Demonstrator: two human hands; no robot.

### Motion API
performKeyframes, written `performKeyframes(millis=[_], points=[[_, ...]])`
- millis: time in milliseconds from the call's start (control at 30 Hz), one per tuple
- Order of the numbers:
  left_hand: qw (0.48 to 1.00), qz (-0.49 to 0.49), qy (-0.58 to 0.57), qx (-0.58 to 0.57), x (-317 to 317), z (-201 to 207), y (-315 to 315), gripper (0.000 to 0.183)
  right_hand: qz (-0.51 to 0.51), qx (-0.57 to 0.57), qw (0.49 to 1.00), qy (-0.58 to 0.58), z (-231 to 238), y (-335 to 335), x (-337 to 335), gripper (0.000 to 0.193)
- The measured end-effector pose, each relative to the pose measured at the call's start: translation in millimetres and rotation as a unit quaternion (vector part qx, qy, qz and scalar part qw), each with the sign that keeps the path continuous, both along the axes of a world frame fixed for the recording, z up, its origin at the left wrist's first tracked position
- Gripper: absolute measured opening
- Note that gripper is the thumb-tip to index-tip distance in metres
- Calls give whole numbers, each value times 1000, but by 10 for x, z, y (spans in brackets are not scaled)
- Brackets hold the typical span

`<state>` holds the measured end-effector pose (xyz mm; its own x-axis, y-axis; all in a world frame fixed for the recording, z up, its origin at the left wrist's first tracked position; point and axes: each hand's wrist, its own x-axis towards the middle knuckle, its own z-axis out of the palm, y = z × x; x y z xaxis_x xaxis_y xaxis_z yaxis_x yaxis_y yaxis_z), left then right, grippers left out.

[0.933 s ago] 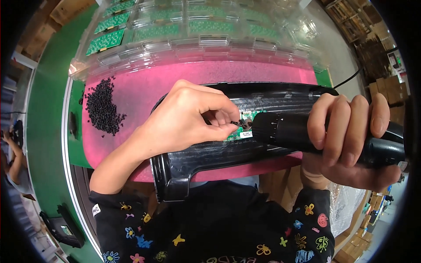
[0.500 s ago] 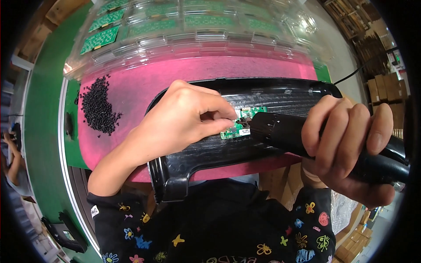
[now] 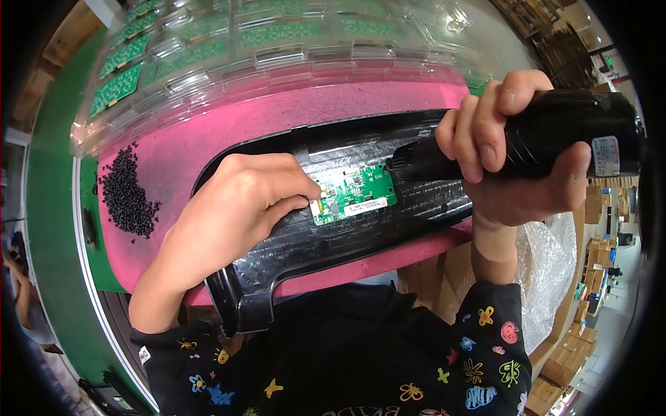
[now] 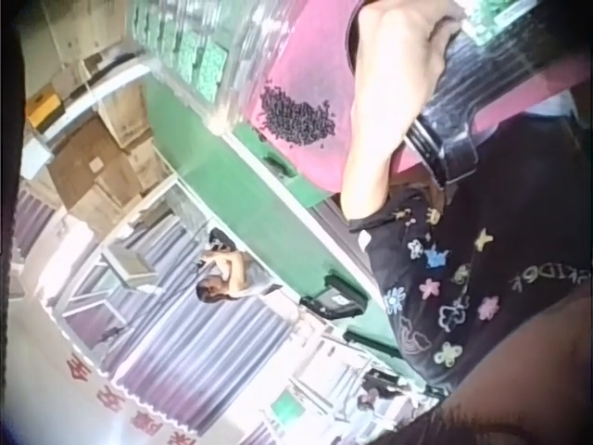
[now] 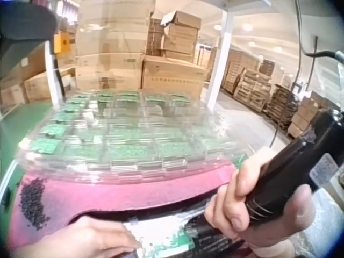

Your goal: Assembling circuit boards into plastic housings using an electric screwdriver.

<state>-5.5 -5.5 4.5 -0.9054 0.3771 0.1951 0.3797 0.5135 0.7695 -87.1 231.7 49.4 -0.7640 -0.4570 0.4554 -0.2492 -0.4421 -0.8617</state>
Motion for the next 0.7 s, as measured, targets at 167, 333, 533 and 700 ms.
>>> performKeyframes(millis=[167, 333, 533, 700], points=[[1000, 3, 7, -15, 11, -5, 24, 23, -24, -1, 1000, 0, -38, -2, -18, 63], [999, -2, 29, -43, 25, -29, 26, 34, -20, -6, 1000, 0, -64, -33, -37, 62], [997, 4, 20, -80, 45, -32, 14, 36, -19, 55, 998, 22, -42, -103, -75, 61], [994, 1, 21, -108, 41, 2, 34, 34, 45, 24, 997, 64, -98, -87, -193, 63]])
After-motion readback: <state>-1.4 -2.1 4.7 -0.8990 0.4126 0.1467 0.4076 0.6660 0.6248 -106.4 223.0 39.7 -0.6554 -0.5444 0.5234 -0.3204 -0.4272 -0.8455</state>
